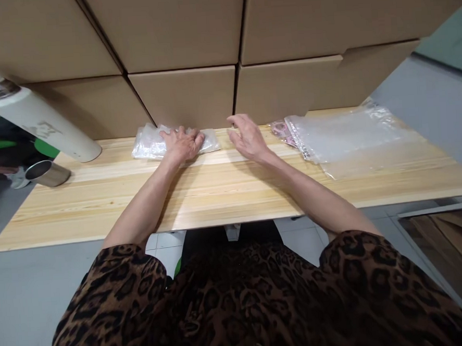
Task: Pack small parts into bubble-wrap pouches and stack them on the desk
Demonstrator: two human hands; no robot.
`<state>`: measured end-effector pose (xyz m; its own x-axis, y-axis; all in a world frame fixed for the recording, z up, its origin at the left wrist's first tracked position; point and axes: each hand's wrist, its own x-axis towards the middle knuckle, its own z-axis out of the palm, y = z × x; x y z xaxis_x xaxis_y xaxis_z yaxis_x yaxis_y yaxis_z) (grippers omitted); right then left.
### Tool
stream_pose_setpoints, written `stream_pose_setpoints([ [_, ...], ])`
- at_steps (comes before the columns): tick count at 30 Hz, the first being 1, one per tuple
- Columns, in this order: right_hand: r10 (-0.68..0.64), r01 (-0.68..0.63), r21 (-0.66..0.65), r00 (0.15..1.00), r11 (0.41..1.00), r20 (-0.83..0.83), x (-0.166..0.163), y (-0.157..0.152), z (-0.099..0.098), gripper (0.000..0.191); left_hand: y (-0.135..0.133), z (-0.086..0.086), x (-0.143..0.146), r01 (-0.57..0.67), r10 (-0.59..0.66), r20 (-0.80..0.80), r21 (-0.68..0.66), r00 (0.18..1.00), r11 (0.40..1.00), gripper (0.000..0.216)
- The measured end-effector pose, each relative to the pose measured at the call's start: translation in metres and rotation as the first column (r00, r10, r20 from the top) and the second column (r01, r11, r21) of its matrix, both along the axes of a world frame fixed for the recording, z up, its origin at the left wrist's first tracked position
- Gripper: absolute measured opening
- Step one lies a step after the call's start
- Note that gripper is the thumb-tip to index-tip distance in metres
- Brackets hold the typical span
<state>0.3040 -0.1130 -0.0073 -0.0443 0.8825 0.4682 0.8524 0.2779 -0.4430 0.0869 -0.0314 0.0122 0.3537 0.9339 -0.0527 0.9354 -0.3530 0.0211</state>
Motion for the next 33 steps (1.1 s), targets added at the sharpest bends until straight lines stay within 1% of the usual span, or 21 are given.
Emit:
stream_pose_setpoints([
  [2,-0.08,0.076,0.06,0.994,0.995,0.069,0.033,-0.033,0.006,0.041,0.0,-0.002,0.0,0.002,-0.003,0.015,0.016,1.0,1.0,0.079],
  [3,-0.138,0.132,0.057,0.985,0.99,0.105,0.049,-0.051,0.007,0.044,0.0,-0.003,0.0,0.002,-0.002,0.03,0.028,1.0,1.0,0.078],
  [6,-0.318,0.33,-0.022,0.924,0.944,0.213,0.091,-0.106,0.001,0.057,-0.004,-0.003,0.001,-0.014,0.004,0.122,0.088,0.993,0.996,0.078],
  [9,-0.393,0.436,-0.085,0.867,0.896,0.306,0.117,-0.148,-0.013,0.07,-0.01,0.001,0.001,-0.037,0.0,0.237,0.152,0.972,0.988,0.08],
  [10,-0.408,0.453,-0.08,0.856,0.888,0.317,0.123,-0.157,-0.018,0.069,-0.013,0.003,0.0,-0.045,-0.001,0.271,0.162,0.963,0.986,0.081],
  [13,-0.475,0.497,-0.012,0.835,0.868,0.28,0.136,-0.169,-0.028,0.047,-0.02,0.012,0.001,-0.06,-0.005,0.347,0.174,0.938,0.983,0.08],
  [14,-0.494,0.509,0.011,0.83,0.861,0.259,0.139,-0.171,-0.028,0.043,-0.023,0.015,0.001,-0.06,-0.013,0.364,0.189,0.931,0.98,0.079],
  [17,-0.552,0.544,0.096,0.813,0.833,0.186,0.14,-0.174,-0.02,0.049,-0.04,0.024,0.006,-0.029,-0.1,0.419,0.29,0.903,0.957,0.072],
  [19,-0.561,0.54,0.16,0.816,0.826,0.14,0.13,-0.181,-0.009,0.051,-0.063,0.028,0.012,0.034,-0.205,0.483,0.339,0.851,0.94,0.069],
  [20,-0.546,0.522,0.185,0.829,0.833,0.122,0.12,-0.185,-0.004,0.051,-0.078,0.028,0.016,0.082,-0.255,0.534,0.326,0.806,0.942,0.069],
  [21,-0.513,0.485,0.206,0.851,0.85,0.109,0.107,-0.19,0.001,0.05,-0.095,0.028,0.02,0.14,-0.283,0.608,0.271,0.742,0.952,0.069],
  [22,-0.46,0.433,0.213,0.882,0.876,0.102,0.092,-0.195,0.004,0.049,-0.113,0.026,0.024,0.222,-0.271,0.699,0.162,0.662,0.961,0.071],
  [23,-0.393,0.367,0.217,0.915,0.905,0.094,0.075,-0.2,0.005,0.047,-0.131,0.024,0.028,0.306,-0.196,0.793,0.012,0.577,0.952,0.074],
  [24,-0.308,0.284,0.214,0.948,0.934,0.085,0.056,-0.204,0.005,0.045,-0.149,0.02,0.031,0.384,-0.063,0.86,-0.16,0.507,0.909,0.079],
  [25,-0.207,0.19,0.182,0.975,0.965,0.081,0.038,-0.208,0.003,0.043,-0.165,0.015,0.034,0.451,0.097,0.887,-0.321,0.451,0.833,0.085],
  [26,-0.093,0.081,0.143,0.993,0.986,0.076,0.02,-0.212,0.001,0.041,-0.178,0.01,0.036,0.5,0.24,0.887,-0.427,0.394,0.753,0.089],
  [27,0.028,-0.034,0.094,0.997,0.995,0.07,0.004,-0.214,-0.003,0.039,-0.188,0.004,0.036,0.53,0.346,0.871,-0.487,0.348,0.694,0.092],
  [28,0.144,-0.146,0.044,0.988,0.988,0.062,-0.01,-0.215,-0.006,0.038,-0.194,-0.001,0.035,0.533,0.421,0.851,-0.524,0.313,0.665,0.093],
  [30,0.313,-0.312,-0.025,0.949,0.95,0.031,-0.025,-0.211,-0.009,0.036,-0.198,-0.009,0.029,0.486,0.494,0.825,-0.563,0.275,0.669,0.087],
  [32,0.353,-0.353,-0.04,0.936,0.935,-0.01,-0.02,-0.198,-0.009,0.037,-0.194,-0.013,0.016,0.418,0.523,0.804,-0.594,0.282,0.688,0.082],
  [33,0.312,-0.313,-0.029,0.95,0.949,-0.028,-0.01,-0.188,-0.008,0.039,-0.191,-0.012,0.008,0.389,0.535,0.792,-0.61,0.294,0.691,0.082],
])
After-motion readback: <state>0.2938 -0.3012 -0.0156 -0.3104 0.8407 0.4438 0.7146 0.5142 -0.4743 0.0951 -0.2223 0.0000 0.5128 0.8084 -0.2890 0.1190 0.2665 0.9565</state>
